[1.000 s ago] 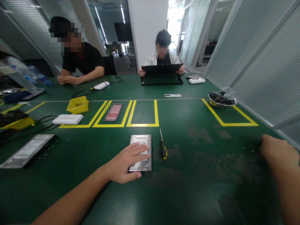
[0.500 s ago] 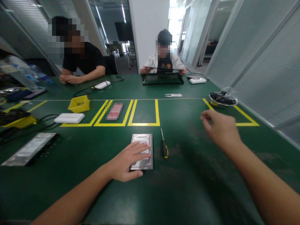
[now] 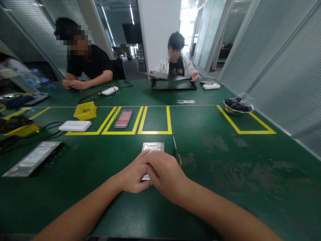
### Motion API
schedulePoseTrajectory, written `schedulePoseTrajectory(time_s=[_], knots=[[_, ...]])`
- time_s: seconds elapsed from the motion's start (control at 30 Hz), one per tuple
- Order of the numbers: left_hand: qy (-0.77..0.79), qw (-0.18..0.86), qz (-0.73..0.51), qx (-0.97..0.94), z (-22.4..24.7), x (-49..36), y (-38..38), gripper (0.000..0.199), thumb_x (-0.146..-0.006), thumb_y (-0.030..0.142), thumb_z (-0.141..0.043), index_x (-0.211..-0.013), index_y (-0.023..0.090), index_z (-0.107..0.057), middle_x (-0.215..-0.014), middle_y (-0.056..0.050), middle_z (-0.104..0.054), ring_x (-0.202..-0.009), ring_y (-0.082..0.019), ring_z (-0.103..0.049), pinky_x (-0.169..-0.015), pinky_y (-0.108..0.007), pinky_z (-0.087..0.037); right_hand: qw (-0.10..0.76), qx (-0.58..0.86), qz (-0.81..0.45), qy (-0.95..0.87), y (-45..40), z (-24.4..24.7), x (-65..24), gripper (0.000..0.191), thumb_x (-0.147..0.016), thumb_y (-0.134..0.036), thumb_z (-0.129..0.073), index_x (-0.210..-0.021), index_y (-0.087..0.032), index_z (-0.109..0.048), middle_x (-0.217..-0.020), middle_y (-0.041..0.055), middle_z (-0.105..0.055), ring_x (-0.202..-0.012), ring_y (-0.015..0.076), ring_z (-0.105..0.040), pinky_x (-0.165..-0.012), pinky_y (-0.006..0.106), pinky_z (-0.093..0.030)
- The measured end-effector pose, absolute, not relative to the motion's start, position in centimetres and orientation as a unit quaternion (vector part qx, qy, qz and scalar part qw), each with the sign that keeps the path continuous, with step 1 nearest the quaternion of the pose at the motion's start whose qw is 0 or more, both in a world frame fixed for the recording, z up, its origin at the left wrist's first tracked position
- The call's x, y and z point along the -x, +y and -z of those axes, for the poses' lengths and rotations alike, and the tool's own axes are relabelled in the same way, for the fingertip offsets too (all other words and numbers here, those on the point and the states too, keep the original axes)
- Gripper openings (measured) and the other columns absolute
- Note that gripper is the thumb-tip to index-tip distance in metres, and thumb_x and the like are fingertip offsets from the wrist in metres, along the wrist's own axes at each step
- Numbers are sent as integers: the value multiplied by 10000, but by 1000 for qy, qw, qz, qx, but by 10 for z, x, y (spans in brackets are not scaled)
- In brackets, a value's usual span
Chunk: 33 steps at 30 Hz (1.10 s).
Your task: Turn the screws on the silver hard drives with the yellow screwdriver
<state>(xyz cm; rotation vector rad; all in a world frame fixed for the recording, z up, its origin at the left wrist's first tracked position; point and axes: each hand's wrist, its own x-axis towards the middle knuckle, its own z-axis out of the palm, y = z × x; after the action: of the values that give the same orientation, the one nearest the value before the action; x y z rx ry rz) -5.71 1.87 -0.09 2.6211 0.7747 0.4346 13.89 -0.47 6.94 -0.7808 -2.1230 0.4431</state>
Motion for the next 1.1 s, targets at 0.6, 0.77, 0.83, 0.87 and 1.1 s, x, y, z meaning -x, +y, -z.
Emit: schedulePoseTrajectory(time_s=[0.6, 0.77, 0.83, 0.87, 1.1], knots=[[301, 183, -350, -868, 1, 59, 19, 264, -878, 338, -596, -1074, 162, -584, -1068, -121, -651, -1040, -260, -594, -940, -438, -473, 537, 386, -500, -559, 15, -19, -123, 98, -831, -253, -700, -874, -216, -621, -794, -15, -615, -717, 122, -569, -671, 270, -450], [358, 81, -494, -788, 5, 59, 19, 119, -855, 205, -663, -937, 165, -585, -847, -52, -629, -824, -185, -588, -745, -323, -494, 524, 365, -583, -502, 12, -20, -120, 155, -798, -279, -749, -851, -207, -622, -747, -28, -584, -671, 102, -518, -622, 249, -400], [345, 58, -515, -783, 5, 57, 19, 183, -842, 158, -680, -1009, 164, -604, -899, -61, -656, -854, -180, -609, -767, -317, -511, 519, 349, -624, -469, 9, -19, -118, 170, -786, -279, -764, -849, -208, -623, -738, -34, -580, -661, 93, -505, -617, 240, -392], [338, 48, -522, -782, 5, 56, 19, 215, -835, 139, -687, -1034, 163, -610, -919, -65, -668, -864, -177, -619, -775, -314, -519, 519, 341, -642, -449, 8, -19, -117, 177, -778, -275, -772, -846, -209, -623, -735, -37, -580, -657, 88, -501, -617, 234, -391], [311, 39, -529, -789, 1, 53, 14, 199, -818, 53, -677, -985, 157, -650, -885, -57, -709, -823, -152, -652, -756, -271, -548, 504, 285, -727, -369, 2, -19, -114, 184, -764, -233, -791, -865, -196, -642, -732, -35, -613, -655, 69, -515, -650, 210, -408]])
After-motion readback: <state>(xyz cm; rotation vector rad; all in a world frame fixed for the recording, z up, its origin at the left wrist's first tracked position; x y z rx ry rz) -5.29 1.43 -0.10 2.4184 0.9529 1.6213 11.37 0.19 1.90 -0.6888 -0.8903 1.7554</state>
